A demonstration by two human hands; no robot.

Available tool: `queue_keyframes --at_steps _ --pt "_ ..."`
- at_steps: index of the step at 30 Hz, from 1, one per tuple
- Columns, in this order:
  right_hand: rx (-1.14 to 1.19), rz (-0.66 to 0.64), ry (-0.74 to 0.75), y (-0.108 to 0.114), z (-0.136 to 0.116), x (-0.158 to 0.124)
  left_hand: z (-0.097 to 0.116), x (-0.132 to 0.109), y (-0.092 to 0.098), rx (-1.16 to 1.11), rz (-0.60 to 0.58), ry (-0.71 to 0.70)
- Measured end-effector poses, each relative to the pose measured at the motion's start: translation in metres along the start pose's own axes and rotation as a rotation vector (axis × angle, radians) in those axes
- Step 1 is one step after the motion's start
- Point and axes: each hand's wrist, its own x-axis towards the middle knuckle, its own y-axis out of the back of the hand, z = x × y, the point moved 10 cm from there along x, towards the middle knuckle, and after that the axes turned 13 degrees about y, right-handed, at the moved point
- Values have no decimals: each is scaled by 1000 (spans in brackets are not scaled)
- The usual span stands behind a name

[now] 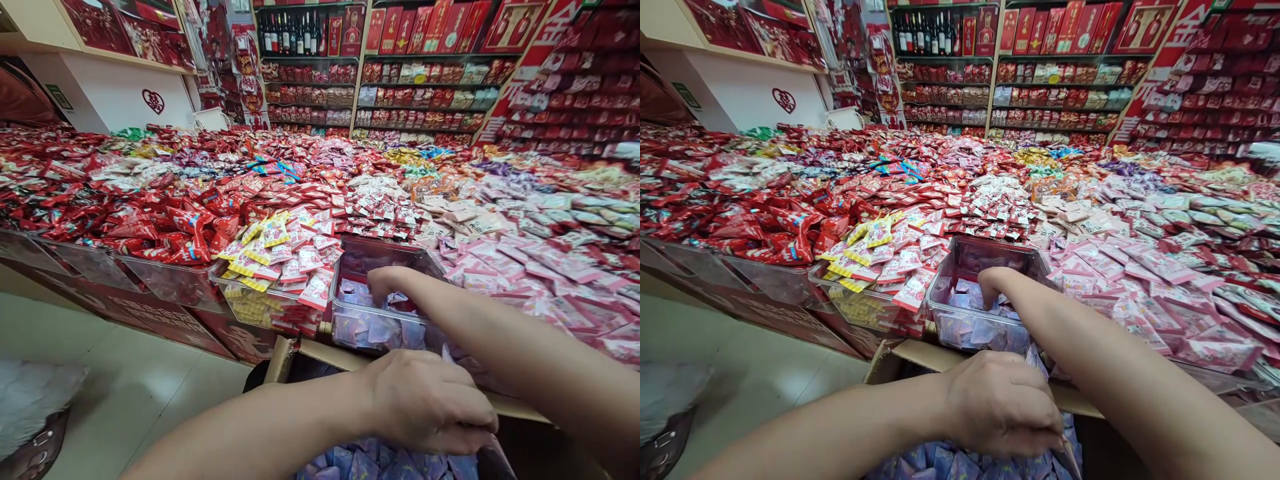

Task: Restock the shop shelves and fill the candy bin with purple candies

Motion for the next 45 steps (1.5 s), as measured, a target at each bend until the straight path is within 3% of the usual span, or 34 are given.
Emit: queue_keyframes --at_steps 3,6,10,13,15,17,21,26,30,33,37,40,43,45 --pt "83 2 -24 5 3 -12 -4 0 -4 2 -13 17" --pt "117 114 -34 29 3 -34 -11 0 -7 -52 -39 73" --pt "100 424 40 74 -4 -86 -24 1 12 -352 54 223" --pt "249 790 224 92 -11 -141 -53 -4 26 -631 136 544" --pt "469 1051 396 89 -11 -179 -70 -11 28 -804 164 765" --pt "664 1244 510 75 -8 -207 -79 -15 31 -985 208 869" --pt "692 1540 569 44 -9 -239 -86 -12 37 -1309 285 850" --pt "639 1756 523 20 -10 -249 -85 -10 28 -1456 167 818" --pt "639 1771 508 12 -12 -246 -85 -12 15 -1379 93 879" --pt "947 1715 421 1 4 -232 -88 -13 14 -1342 130 908" --pt "1297 1452 477 -10 2 -206 -89 -12 19 -1233 160 897" --pt "1336 1292 548 -14 -5 -202 -85 -12 19 -1135 129 894" --pt "1284 1161 497 -16 0 -206 -76 -12 9 -1082 33 893" --pt "1188 1144 424 -7 10 -215 -72 -12 2 -1031 -21 908"
